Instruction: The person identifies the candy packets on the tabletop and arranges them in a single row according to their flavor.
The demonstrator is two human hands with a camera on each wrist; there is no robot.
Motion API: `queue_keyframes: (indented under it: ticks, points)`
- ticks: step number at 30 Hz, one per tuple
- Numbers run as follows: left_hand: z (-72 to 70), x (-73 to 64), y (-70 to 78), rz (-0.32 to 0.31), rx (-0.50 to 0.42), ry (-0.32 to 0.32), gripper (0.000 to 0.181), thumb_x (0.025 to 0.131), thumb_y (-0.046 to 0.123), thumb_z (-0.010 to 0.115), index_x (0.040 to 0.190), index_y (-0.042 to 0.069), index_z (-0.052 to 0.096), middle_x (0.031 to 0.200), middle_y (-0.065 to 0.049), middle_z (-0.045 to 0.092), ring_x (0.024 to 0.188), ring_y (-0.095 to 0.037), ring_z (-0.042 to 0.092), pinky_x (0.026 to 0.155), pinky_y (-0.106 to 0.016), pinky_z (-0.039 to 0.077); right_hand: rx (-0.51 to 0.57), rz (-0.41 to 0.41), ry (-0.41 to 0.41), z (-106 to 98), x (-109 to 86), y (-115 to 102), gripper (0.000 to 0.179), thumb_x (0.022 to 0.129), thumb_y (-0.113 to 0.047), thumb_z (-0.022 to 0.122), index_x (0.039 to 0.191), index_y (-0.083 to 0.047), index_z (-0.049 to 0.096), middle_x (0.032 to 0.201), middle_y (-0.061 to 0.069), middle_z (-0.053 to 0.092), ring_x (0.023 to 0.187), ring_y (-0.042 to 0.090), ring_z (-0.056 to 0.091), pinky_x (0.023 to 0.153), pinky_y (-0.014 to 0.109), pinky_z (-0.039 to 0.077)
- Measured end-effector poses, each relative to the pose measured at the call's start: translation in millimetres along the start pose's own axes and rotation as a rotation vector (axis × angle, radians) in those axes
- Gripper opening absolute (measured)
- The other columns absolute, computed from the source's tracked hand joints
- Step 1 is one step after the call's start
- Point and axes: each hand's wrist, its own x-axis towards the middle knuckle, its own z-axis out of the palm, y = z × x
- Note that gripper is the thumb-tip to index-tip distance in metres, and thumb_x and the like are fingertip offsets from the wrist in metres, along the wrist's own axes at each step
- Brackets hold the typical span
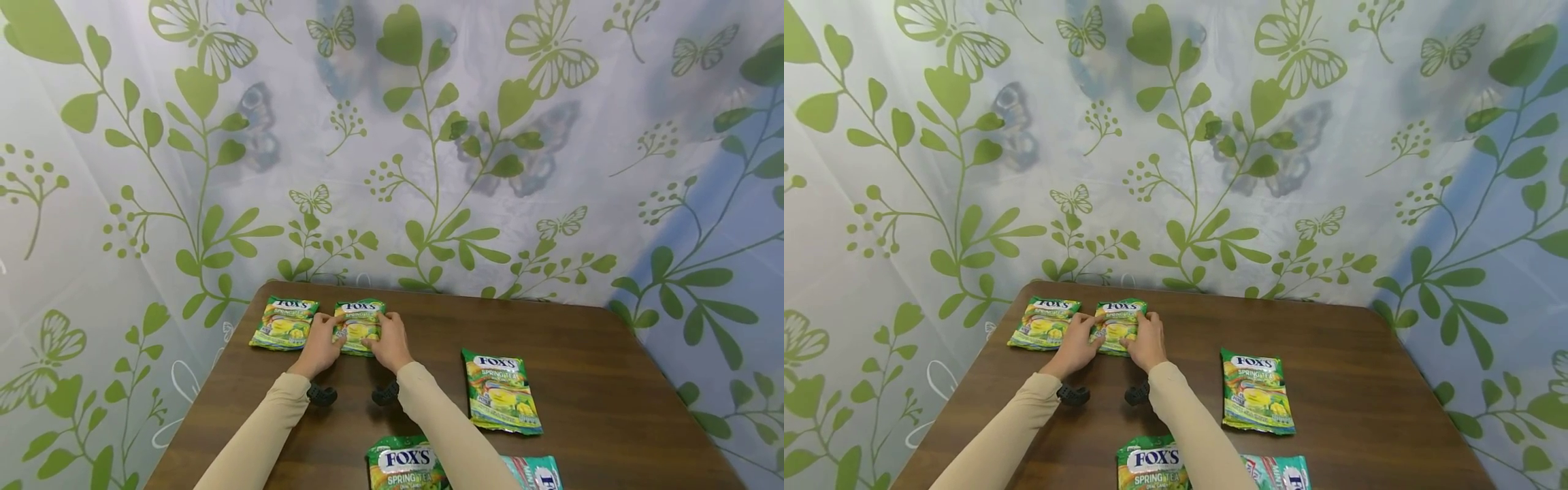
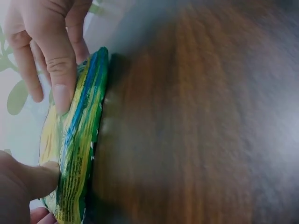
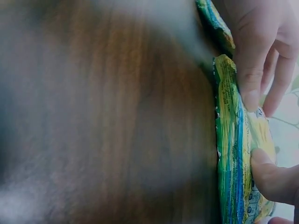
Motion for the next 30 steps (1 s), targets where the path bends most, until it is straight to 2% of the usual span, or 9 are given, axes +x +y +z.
queue_keyframes:
  ticks: [4,8,13,15,16,18,23,27,30]
  points:
    - [0.0,-3.2,5.2,0.073,0.062,0.027,0.047,0.106,0.005,0.072,0.150,-0.006,0.059,0.142,-0.031,0.045,0.128,-0.047,0.052,0.094,-0.060,0.053,-0.043,-0.065,0.020,-3,-3.2,2,0.075,0.098,-0.014,0.086,0.160,0.006,0.049,0.159,0.032,0.043,0.145,0.048,0.047,0.113,0.057,0.049]
    - [1.3,-3.9,5.1,0.145,0.051,0.079,0.043,0.104,0.006,0.074,0.144,-0.006,0.063,0.144,-0.031,0.045,0.131,-0.051,0.047,0.093,-0.066,0.052,-0.086,-0.115,0.033,-6,-7.7,2,0.075,0.099,-0.014,0.085,0.161,0.006,0.048,0.159,0.033,0.042,0.146,0.048,0.047,0.111,0.057,0.050]
    - [23.1,10.0,-32.8,0.295,0.044,0.170,0.043,0.108,0.024,0.072,0.146,0.005,0.064,0.146,-0.024,0.045,0.132,-0.047,0.045,0.092,-0.063,0.052,-0.135,-0.136,0.060,-14,-16.5,0,0.076,0.099,-0.017,0.085,0.161,0.006,0.048,0.160,0.031,0.042,0.145,0.048,0.048,0.110,0.057,0.051]
    - [26.8,11.3,-38.5,0.321,0.053,0.176,0.047,0.109,0.030,0.071,0.150,0.009,0.061,0.148,-0.022,0.045,0.132,-0.046,0.045,0.092,-0.062,0.053,-0.149,-0.146,0.077,-19,-21.3,-1,0.076,0.099,-0.018,0.085,0.161,0.004,0.048,0.160,0.031,0.042,0.145,0.048,0.048,0.109,0.057,0.052]
    - [25.8,9.5,-36.0,0.327,0.057,0.178,0.049,0.109,0.031,0.070,0.152,0.011,0.061,0.149,-0.022,0.045,0.133,-0.045,0.046,0.092,-0.062,0.053,-0.161,-0.156,0.085,-22,-23.5,-2,0.075,0.099,-0.018,0.086,0.161,0.004,0.049,0.161,0.030,0.042,0.145,0.048,0.048,0.109,0.057,0.052]
    - [16.4,0.4,-18.6,0.332,0.062,0.169,0.049,0.109,0.026,0.072,0.153,0.008,0.061,0.149,-0.027,0.046,0.132,-0.049,0.047,0.091,-0.064,0.053,-0.192,-0.182,0.092,-28,-27.8,-3,0.075,0.098,-0.018,0.086,0.160,0.004,0.050,0.162,0.031,0.041,0.145,0.049,0.049,0.108,0.058,0.053]
    - [-12.2,-30.7,39.1,0.306,0.113,0.151,0.051,0.103,0.013,0.078,0.151,0.003,0.062,0.150,-0.034,0.050,0.132,-0.055,0.051,0.097,-0.072,0.050,-0.280,-0.255,0.108,-48,-40.5,-4,0.077,0.095,-0.018,0.089,0.160,0.002,0.052,0.166,0.032,0.038,0.138,0.048,0.057,0.106,0.056,0.055]
    - [-17.0,-43.8,57.4,0.255,0.193,0.123,0.058,0.105,0.023,0.078,0.157,0.005,0.057,0.156,-0.032,0.048,0.138,-0.052,0.051,0.106,-0.071,0.046,-0.286,-0.300,0.108,-64,-55.2,-3,0.083,0.092,-0.016,0.092,0.162,-0.002,0.050,0.168,0.030,0.037,0.139,0.047,0.057,0.103,0.055,0.057]
    - [-16.4,-53.0,64.1,0.253,0.204,0.118,0.062,0.105,0.028,0.079,0.158,0.005,0.056,0.157,-0.030,0.048,0.139,-0.052,0.051,0.107,-0.072,0.046,-0.284,-0.317,0.104,-73,-69.4,-3,0.086,0.090,-0.017,0.093,0.164,-0.005,0.050,0.169,0.027,0.038,0.143,0.048,0.053,0.105,0.058,0.055]
